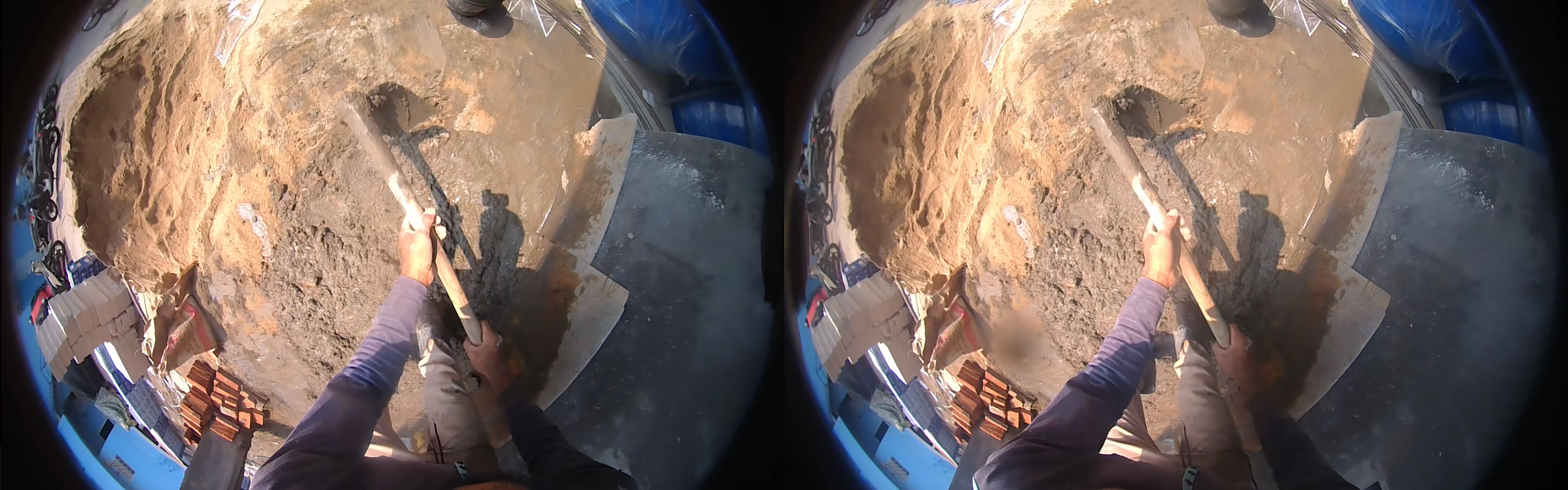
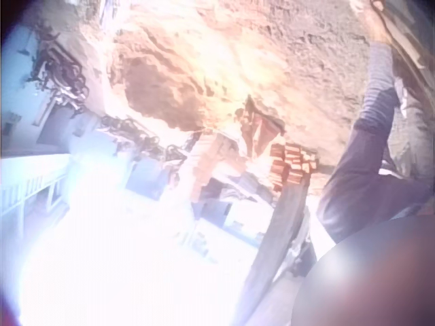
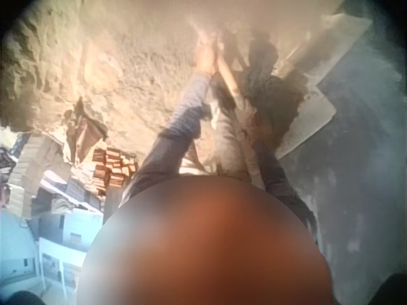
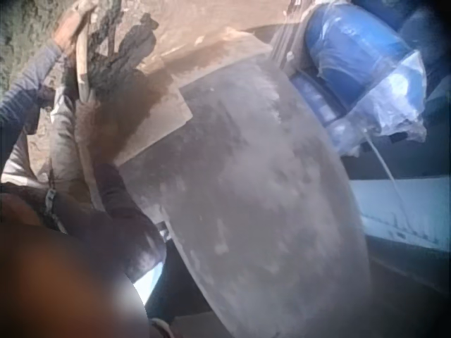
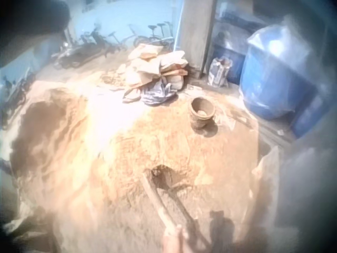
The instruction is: The person mixes a pile of sand and cement on the ground using a hoe. They repeatedly turn and fold the dry mix to blend the materials together.
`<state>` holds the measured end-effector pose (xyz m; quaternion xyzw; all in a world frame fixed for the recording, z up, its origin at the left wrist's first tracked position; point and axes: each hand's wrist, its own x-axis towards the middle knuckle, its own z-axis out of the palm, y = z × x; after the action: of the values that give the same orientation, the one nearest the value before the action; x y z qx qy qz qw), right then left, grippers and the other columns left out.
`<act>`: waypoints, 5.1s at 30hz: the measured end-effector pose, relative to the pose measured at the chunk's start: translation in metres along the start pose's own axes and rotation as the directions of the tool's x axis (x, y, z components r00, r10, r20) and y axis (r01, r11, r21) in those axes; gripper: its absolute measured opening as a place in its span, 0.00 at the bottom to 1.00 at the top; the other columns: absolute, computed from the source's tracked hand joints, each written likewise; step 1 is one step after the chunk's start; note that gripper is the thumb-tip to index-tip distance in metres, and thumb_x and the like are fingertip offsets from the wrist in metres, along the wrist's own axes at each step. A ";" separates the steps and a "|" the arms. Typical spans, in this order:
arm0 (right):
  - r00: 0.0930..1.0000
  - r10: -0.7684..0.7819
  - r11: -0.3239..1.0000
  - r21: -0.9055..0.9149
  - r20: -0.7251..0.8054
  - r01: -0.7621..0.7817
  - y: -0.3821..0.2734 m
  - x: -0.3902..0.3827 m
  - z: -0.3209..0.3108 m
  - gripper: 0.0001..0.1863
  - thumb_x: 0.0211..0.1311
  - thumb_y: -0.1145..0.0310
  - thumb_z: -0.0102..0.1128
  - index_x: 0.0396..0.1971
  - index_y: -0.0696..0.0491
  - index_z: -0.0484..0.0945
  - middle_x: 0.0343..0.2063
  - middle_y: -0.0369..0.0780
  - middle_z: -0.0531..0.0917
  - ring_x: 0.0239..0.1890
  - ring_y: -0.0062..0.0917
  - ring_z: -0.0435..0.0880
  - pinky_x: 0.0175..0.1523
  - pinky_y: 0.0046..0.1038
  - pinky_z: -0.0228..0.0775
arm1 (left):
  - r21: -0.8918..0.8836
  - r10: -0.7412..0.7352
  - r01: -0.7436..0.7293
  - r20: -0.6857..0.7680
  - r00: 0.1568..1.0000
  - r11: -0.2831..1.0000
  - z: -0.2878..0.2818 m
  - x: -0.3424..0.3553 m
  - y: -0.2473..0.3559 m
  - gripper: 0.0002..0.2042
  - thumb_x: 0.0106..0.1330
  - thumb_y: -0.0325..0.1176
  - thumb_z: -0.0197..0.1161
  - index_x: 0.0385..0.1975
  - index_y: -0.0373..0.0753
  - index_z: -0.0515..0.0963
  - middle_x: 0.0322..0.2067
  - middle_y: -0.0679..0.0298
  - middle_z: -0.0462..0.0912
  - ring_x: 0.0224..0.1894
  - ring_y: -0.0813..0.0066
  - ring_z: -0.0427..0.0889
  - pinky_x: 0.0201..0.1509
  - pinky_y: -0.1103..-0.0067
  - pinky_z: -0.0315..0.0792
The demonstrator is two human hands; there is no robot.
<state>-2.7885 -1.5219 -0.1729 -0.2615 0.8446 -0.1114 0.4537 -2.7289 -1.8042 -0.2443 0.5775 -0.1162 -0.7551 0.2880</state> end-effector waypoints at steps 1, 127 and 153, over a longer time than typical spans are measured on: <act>0.996 -0.078 0.995 0.059 -0.050 0.081 -0.048 0.063 0.007 0.16 0.55 0.70 0.68 0.42 0.55 0.72 0.31 0.52 0.82 0.36 0.55 0.81 0.40 0.47 0.72 | 0.070 0.243 -0.242 -0.001 0.970 0.968 0.004 0.023 0.033 0.18 0.75 0.35 0.63 0.58 0.33 0.73 0.49 0.58 0.80 0.47 0.71 0.81 0.53 0.75 0.76; 0.900 -0.203 0.652 -0.633 0.385 0.417 -0.229 0.137 0.116 0.25 0.59 0.65 0.61 0.52 0.64 0.70 0.41 0.60 0.85 0.49 0.55 0.86 0.55 0.47 0.79 | 0.103 -0.125 0.164 -0.305 0.944 0.981 -0.327 -0.172 -0.057 0.23 0.80 0.46 0.52 0.63 0.35 0.75 0.53 0.59 0.86 0.54 0.67 0.85 0.55 0.73 0.78; 0.960 -0.073 0.938 -0.346 -0.271 -0.027 -0.181 0.367 -0.174 0.22 0.58 0.63 0.63 0.54 0.48 0.77 0.47 0.51 0.86 0.53 0.50 0.84 0.55 0.47 0.75 | 0.101 -0.160 0.156 0.028 0.987 0.983 -0.102 -0.037 -0.057 0.28 0.77 0.50 0.58 0.68 0.39 0.70 0.65 0.60 0.76 0.64 0.66 0.77 0.62 0.68 0.73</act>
<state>-3.0362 -1.8816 -0.2580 -0.3290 0.9034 -0.0022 0.2751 -2.6437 -1.7213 -0.2749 0.5847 -0.1124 -0.7791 0.1962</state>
